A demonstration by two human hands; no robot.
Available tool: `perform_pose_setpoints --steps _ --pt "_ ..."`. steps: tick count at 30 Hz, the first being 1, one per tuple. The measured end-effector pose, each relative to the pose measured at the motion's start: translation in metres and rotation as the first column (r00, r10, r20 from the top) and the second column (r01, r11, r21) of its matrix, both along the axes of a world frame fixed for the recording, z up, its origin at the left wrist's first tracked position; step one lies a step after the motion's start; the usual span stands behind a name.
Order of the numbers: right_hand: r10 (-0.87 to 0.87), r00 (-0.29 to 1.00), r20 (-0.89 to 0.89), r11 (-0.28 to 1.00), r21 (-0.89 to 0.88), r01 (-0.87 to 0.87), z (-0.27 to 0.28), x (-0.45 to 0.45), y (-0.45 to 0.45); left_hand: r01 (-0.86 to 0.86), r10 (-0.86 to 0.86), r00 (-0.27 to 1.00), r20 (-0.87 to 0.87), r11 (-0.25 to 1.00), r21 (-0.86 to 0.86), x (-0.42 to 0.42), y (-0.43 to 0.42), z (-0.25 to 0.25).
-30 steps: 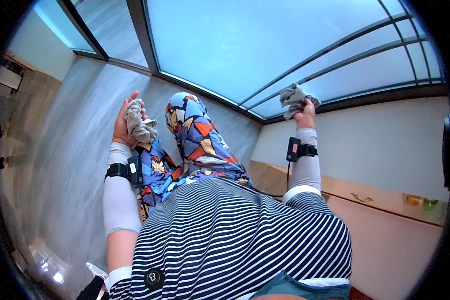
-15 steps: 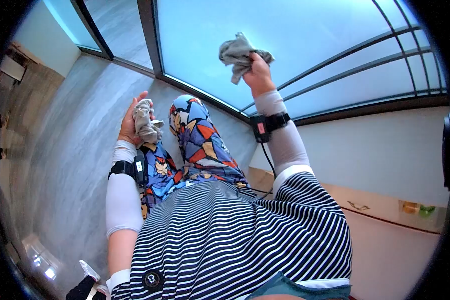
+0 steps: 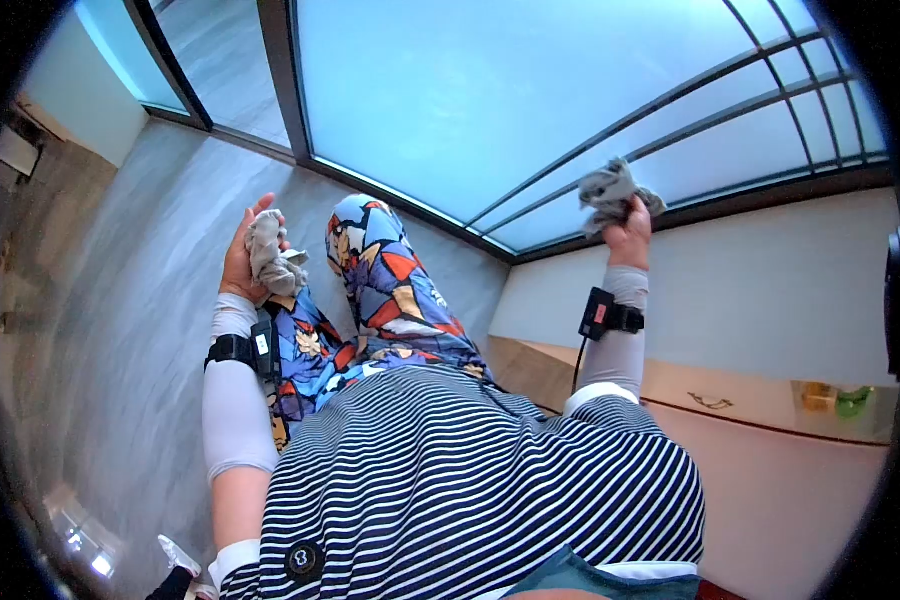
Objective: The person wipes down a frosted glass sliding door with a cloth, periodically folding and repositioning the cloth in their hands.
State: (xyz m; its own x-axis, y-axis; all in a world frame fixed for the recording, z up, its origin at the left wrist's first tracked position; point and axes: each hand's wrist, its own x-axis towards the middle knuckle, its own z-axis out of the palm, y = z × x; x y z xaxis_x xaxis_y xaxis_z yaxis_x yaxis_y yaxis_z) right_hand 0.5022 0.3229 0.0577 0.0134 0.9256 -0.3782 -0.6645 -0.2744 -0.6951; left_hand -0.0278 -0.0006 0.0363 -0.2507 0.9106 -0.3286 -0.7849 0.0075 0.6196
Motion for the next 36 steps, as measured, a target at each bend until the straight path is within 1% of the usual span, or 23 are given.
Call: perform_pose_setpoints --steps 2,3,6,7,8,9,10,11,12,13,14,16,18,22,24,26,28,31,32,33,34,36 --pt "-0.184 0.976 0.117 0.982 -0.023 0.188 0.005 0.006 -0.007 -0.007 0.007 1.0 0.009 1.0 0.003 0.0 -0.003 0.001" --pt "-0.222 0.96 0.17 0.974 -0.007 0.226 0.005 0.004 -0.009 -0.012 0.012 1.0 0.015 1.0 0.008 -0.001 -0.004 0.0" --pt "-0.209 0.958 0.196 0.978 0.034 0.206 0.031 -0.048 -0.024 -0.026 0.026 1.0 0.005 0.999 0.025 -0.003 -0.006 -0.003" --pt "-0.154 0.967 0.203 0.986 0.097 0.137 0.032 -0.063 -0.021 -0.035 0.034 0.999 0.027 0.999 0.024 -0.004 -0.005 -0.005" --pt "-0.046 0.985 0.169 0.988 0.154 0.019 0.043 -0.087 -0.027 -0.044 0.043 0.998 0.049 0.999 0.023 -0.004 -0.004 -0.005" --pt "0.023 0.993 0.116 0.974 0.223 -0.048 0.045 -0.109 -0.02 -0.05 0.049 0.998 0.048 0.998 0.022 -0.004 -0.004 -0.004" --pt "0.027 0.994 0.106 0.977 0.207 -0.049 0.063 -0.141 -0.029 -0.042 0.041 0.998 0.043 0.999 0.011 -0.004 -0.004 -0.003" --pt "0.089 0.994 0.068 0.96 0.259 -0.104 0.062 -0.161 -0.025 -0.033 0.033 0.999 0.037 0.999 0.001 -0.004 -0.004 -0.002" --pt "0.099 0.992 0.079 0.95 0.29 -0.118 0.067 -0.185 -0.029 -0.035 0.034 0.999 0.039 0.999 0.005 -0.004 -0.004 -0.003" --pt "0.176 0.979 0.099 0.921 0.336 -0.2 0.062 -0.204 -0.02 -0.035 0.035 0.999 0.037 0.999 0.006 -0.004 -0.003 -0.003" --pt "0.215 0.974 0.069 0.929 0.292 -0.226 0.069 -0.226 -0.02 -0.036 0.036 0.999 0.034 0.999 0.008 -0.004 -0.002 -0.003" --pt "0.298 0.954 0.016 0.895 0.344 -0.286 0.082 -0.259 -0.016 -0.018 0.017 0.999 0.035 1.0 0.019 -0.004 -0.001 -0.003" --pt "0.35 0.936 -0.037 0.894 0.313 -0.321 0.096 -0.276 -0.014 0.006 -0.007 0.999 0.038 1.0 0.027 -0.004 -0.001 -0.006" --pt "0.366 0.93 -0.036 0.901 0.265 -0.344 0.112 -0.241 -0.021 -0.005 0.005 1.0 0.012 1.0 0.001 -0.004 -0.003 -0.005" --pt "0.309 0.946 -0.102 0.928 0.251 -0.276 0.11 -0.198 -0.022 -0.015 0.015 1.0 -0.009 1.0 0.005 -0.003 -0.006 -0.005" --pt "0.155 0.985 -0.08 0.973 0.183 -0.139 0.117 -0.15 -0.035 -0.062 0.062 0.998 0.002 0.998 0.006 -0.002 -0.008 -0.006" --pt "0.125 0.989 -0.073 0.966 0.238 -0.105 0.108 -0.09 -0.032 -0.048 0.048 0.999 0.021 0.999 0.007 -0.005 -0.009 -0.01" --pt "-0.066 0.997 0.039 0.972 0.228 0.055 0.084 -0.006 -0.017 -0.059 0.058 0.998 0.02 0.998 0.021 -0.006 -0.011 -0.013" --pt "-0.129 0.99 0.062 0.967 0.23 0.112 0.087 0.003 -0.02 -0.057 0.057 0.998 0.025 0.998 0.026 -0.006 -0.012 -0.013" --pt "-0.175 0.981 0.079 0.971 0.18 0.158 0.091 0.007 -0.022 -0.062 0.062 0.998 0.018 0.998 0.025 -0.006 -0.013 -0.012" --pt "-0.173 0.981 0.082 0.97 0.185 0.155 0.091 0.006 -0.017 -0.067 0.066 0.998 0.008 0.998 0.021 -0.007 -0.014 -0.012" --pt "-0.133 0.989 0.065 0.954 0.278 0.11 0.088 0.0 -0.005 -0.063 0.062 0.998 0.018 0.997 0.034 -0.007 -0.015 -0.012"
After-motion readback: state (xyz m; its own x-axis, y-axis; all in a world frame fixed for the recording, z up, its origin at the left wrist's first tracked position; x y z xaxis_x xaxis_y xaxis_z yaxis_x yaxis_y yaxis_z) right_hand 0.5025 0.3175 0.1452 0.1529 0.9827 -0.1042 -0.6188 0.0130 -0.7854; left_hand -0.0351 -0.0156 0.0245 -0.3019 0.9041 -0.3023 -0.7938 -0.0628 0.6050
